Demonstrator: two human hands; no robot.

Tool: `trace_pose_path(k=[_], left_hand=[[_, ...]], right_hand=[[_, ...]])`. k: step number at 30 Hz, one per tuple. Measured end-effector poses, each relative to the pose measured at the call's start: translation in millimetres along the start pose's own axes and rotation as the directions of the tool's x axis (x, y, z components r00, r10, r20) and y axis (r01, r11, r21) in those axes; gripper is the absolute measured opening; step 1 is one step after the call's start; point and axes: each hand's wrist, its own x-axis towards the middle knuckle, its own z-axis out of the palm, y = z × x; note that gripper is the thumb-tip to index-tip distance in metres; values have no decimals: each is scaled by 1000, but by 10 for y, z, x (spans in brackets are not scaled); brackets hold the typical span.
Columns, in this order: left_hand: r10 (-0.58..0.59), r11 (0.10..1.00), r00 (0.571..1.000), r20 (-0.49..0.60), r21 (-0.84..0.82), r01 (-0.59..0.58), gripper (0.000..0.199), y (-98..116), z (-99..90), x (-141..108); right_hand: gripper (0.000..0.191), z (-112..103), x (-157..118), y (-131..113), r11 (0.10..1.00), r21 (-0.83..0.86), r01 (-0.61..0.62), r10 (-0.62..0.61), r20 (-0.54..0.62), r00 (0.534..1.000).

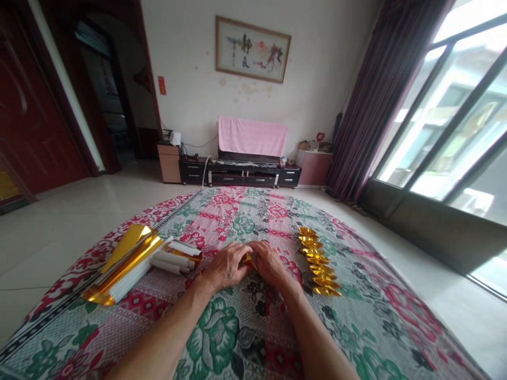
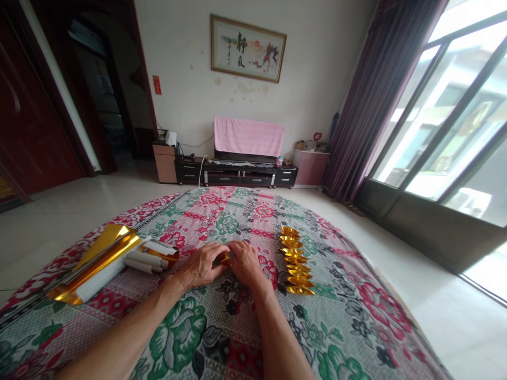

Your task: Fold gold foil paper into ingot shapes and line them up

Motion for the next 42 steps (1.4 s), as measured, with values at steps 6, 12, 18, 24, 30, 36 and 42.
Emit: trace_pose_path(k=[6,12,18,24,30,36,42], left_hand=[[48,998,998,26,30,-49,15,-21,2,13],[-12,999,999,-47,-34,11,20,-57,38,27],[-20,999,999,-41,-27,19,17,-69,58,27],[-20,1000,999,-42,-23,19,18,-84,75,25],[-88,996,992,-91,4,89,25,-90,85,24],[-194,978,972,-131,48,201,14,-120,101,23],[-88,996,994,-59,18,89,20,-111,87,20]], right_hand=[[32,1,8,37,999,10,-42,43,-65,997],[36,-21,-2,4,994,67,-92,102,-167,981],[26,-9,42,-46,947,283,-153,223,-232,947],[38,46,92,74,886,305,-348,418,-207,884],[44,104,92,149,814,381,-438,538,-210,816],[47,133,105,13,769,377,-516,623,-266,735],[39,91,120,-85,834,148,-532,551,-281,786]])
